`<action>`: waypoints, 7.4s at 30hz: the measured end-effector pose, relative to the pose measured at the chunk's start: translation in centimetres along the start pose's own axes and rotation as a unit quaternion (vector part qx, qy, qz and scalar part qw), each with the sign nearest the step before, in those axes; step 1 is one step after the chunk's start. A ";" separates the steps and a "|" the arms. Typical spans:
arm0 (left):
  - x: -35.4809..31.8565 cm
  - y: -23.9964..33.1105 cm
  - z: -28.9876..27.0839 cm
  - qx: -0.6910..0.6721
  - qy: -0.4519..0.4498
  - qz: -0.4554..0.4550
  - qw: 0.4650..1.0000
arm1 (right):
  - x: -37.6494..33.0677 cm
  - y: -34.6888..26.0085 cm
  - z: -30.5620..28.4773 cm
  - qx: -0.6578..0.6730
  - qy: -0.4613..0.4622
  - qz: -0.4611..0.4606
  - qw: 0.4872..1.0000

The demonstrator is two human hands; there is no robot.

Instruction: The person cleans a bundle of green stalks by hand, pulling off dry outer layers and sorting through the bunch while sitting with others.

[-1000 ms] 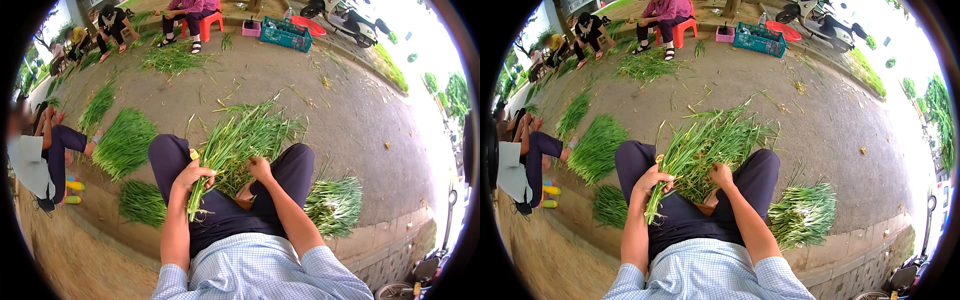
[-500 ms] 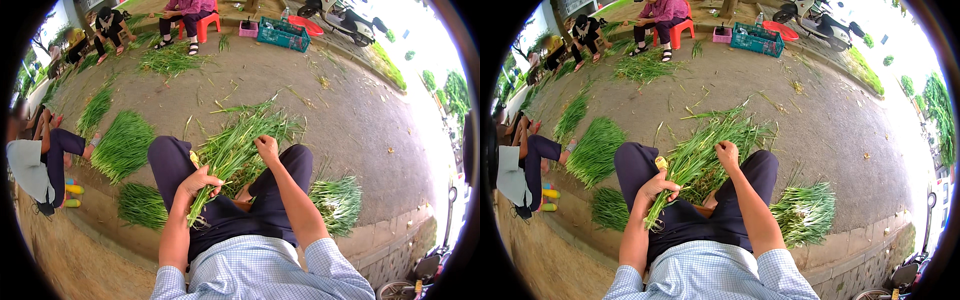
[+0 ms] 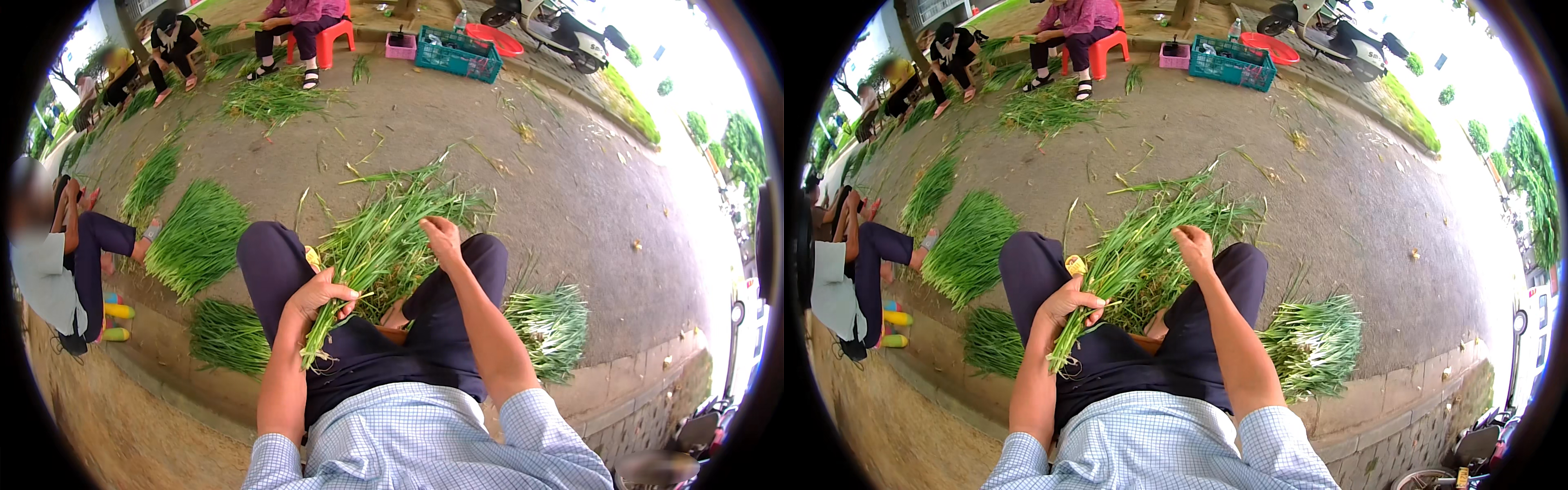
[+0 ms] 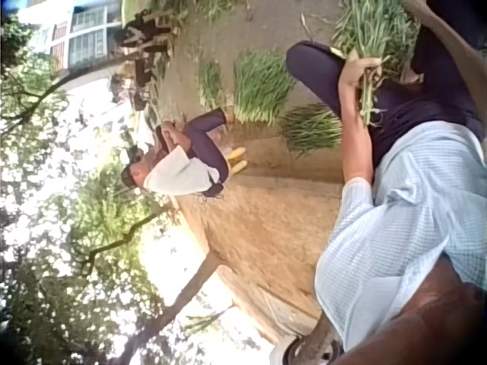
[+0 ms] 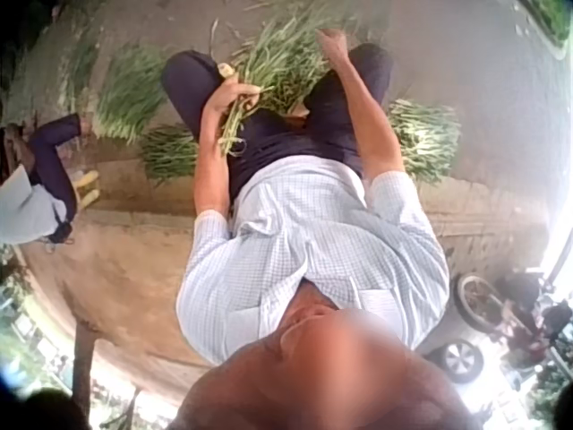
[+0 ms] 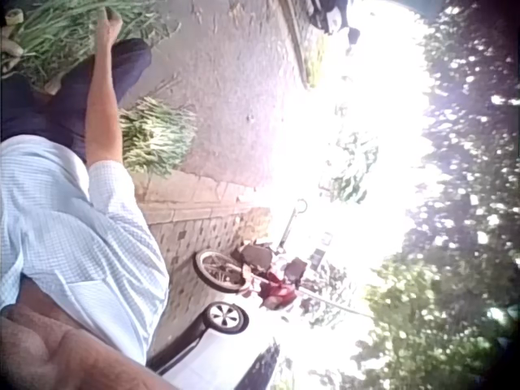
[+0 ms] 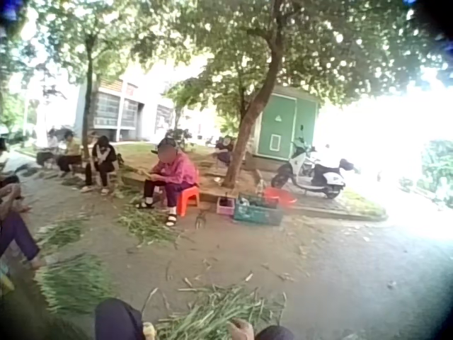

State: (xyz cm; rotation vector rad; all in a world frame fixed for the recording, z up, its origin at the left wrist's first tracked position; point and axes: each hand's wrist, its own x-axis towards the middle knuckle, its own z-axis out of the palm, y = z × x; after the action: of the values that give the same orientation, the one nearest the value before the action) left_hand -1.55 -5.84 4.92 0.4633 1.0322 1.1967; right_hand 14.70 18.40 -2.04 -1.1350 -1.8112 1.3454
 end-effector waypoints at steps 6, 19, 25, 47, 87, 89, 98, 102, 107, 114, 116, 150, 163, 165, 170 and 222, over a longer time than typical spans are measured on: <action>-0.2 0.3 0.1 -0.010 0.000 -0.009 1.000 | 0.3 -1.4 1.2 -0.058 -0.097 0.085 0.990; -0.5 0.4 0.1 -0.006 0.004 0.006 1.000 | 1.6 1.6 -2.7 0.390 0.169 0.184 0.886; -0.4 0.5 0.5 -0.024 0.027 0.024 0.999 | -1.3 2.7 -2.9 0.179 0.162 0.100 0.965; 0.1 -0.2 0.4 0.068 0.028 -0.041 0.996 | 2.2 -6.0 1.9 -0.106 -0.052 0.131 0.984; 3.8 -2.0 -0.6 -0.194 0.087 0.058 0.975 | -14.5 -7.1 5.8 -0.039 -0.024 -0.298 0.954; 3.6 -1.8 -0.1 -0.177 0.091 0.063 0.978 | -14.6 -6.8 5.9 -0.056 -0.019 -0.329 0.942; 3.3 -1.6 0.1 -0.124 0.118 0.075 0.982 | -12.7 -6.8 4.9 0.024 -0.014 -0.215 0.976; 3.1 -1.2 0.4 -0.109 0.088 0.064 0.988 | -8.5 -8.2 4.6 -0.008 -0.018 -0.202 0.979; 2.9 -1.4 0.5 -0.087 0.071 0.066 0.992 | -4.9 -8.1 4.9 -0.083 -0.125 -0.208 0.966; 2.8 -1.4 0.1 -0.079 0.062 0.056 0.993 | -4.0 -6.2 3.9 -0.158 -0.130 -0.214 0.955; 2.7 -1.2 0.4 -0.074 0.068 0.061 0.993 | -4.2 -6.5 3.3 -0.147 -0.120 -0.195 0.962; 3.4 -2.0 -1.5 -0.111 0.099 0.072 0.986 | -9.6 1.8 3.0 -0.317 -0.276 -0.081 0.904; 3.0 -1.4 0.1 -0.028 0.111 0.068 0.991 | -4.8 -8.6 6.0 -0.150 -0.098 -0.030 0.983; 3.1 -1.4 0.2 -0.010 0.118 0.062 0.991 | -4.6 -8.6 6.5 -0.173 -0.094 -0.022 0.980; 2.9 -1.3 0.3 -0.003 0.102 0.055 0.993 | -3.9 -7.1 6.7 -0.118 -0.098 -0.007 0.988; 3.1 -1.9 -1.2 -0.031 0.130 0.048 0.990 | -7.2 1.4 4.3 -0.343 -0.169 -0.048 0.923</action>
State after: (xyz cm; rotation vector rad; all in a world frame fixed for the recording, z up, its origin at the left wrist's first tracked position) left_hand -1.52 -3.90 1.57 0.3157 1.2009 1.3970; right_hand 14.63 10.24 -4.51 -1.1658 -2.6823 0.8927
